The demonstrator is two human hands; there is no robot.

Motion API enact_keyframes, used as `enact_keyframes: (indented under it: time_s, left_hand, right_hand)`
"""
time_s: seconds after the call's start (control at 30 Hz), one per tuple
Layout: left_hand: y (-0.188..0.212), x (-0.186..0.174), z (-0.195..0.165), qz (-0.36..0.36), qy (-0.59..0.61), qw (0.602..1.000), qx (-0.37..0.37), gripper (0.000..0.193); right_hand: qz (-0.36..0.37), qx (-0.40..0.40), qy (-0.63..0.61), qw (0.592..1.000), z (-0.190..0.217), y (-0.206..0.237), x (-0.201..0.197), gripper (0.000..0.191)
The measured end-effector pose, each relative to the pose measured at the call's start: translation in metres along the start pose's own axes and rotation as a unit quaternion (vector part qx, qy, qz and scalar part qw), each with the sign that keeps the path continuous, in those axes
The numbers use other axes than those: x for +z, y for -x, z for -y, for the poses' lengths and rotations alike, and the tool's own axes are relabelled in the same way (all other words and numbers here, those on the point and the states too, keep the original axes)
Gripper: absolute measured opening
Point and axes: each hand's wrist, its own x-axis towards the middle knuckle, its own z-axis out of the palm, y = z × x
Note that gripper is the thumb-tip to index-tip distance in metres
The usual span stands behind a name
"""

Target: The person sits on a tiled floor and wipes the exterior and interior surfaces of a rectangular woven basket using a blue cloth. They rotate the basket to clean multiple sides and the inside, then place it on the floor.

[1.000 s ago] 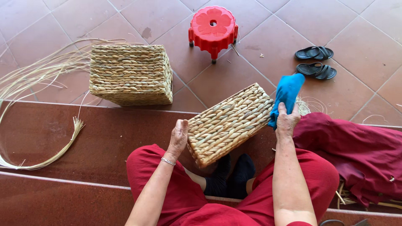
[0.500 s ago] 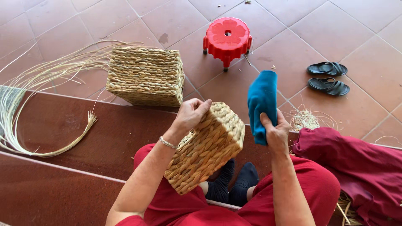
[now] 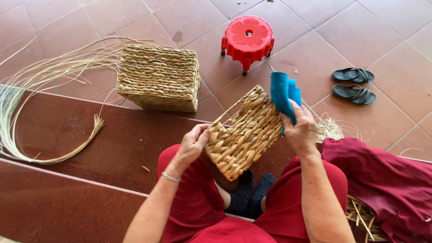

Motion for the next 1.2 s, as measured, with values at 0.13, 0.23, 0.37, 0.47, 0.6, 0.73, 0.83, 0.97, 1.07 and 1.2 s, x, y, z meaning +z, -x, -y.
enact_keyframes:
  time_s: [0.13, 0.23, 0.37, 0.47, 0.6, 0.73, 0.83, 0.97, 1.07, 1.2]
  left_hand:
    - [0.001, 0.033, 0.045, -0.042, 0.008, 0.998, -0.045, 0.035]
    - [-0.008, 0.04, 0.062, -0.11, -0.137, 0.983, -0.054, 0.041]
    - [-0.029, 0.016, 0.061, -0.088, -0.049, 0.987, 0.124, 0.032]
    - [-0.035, 0.014, 0.047, -0.109, -0.065, 0.987, 0.097, 0.033]
    - [-0.035, 0.029, 0.022, -0.125, -0.146, 0.981, 0.024, 0.046]
    - [-0.034, 0.051, -0.006, -0.116, -0.162, 0.98, 0.023, 0.044]
    - [-0.039, 0.069, -0.018, -0.119, -0.178, 0.977, 0.008, 0.047]
    - [-0.05, 0.082, -0.021, -0.143, -0.167, 0.976, -0.003, 0.046]
    - [-0.061, 0.079, -0.018, -0.107, -0.141, 0.981, 0.078, 0.034]
    - [-0.062, 0.069, -0.015, -0.088, -0.319, 0.89, 0.313, 0.031]
  right_hand:
    - [-0.01, -0.135, 0.187, 0.973, 0.034, 0.017, 0.014, 0.052]
    - [0.057, -0.214, 0.122, 0.967, 0.081, 0.055, 0.018, 0.059]
    - [0.072, -0.312, 0.002, 0.947, 0.122, 0.093, 0.016, 0.055]
    - [0.074, -0.29, 0.053, 0.953, 0.115, 0.074, 0.024, 0.051]
    - [0.024, -0.203, 0.153, 0.967, 0.067, -0.004, 0.05, 0.05]
    - [-0.083, -0.11, 0.22, 0.966, 0.021, -0.063, 0.059, 0.053]
    - [-0.019, -0.076, 0.189, 0.979, 0.013, -0.062, 0.048, 0.059]
    - [0.107, -0.114, 0.111, 0.981, 0.038, -0.009, 0.022, 0.051]
    - [0.069, -0.252, 0.036, 0.965, 0.058, 0.04, 0.007, 0.05]
    - [0.027, -0.321, 0.016, 0.946, 0.055, 0.066, 0.006, 0.055]
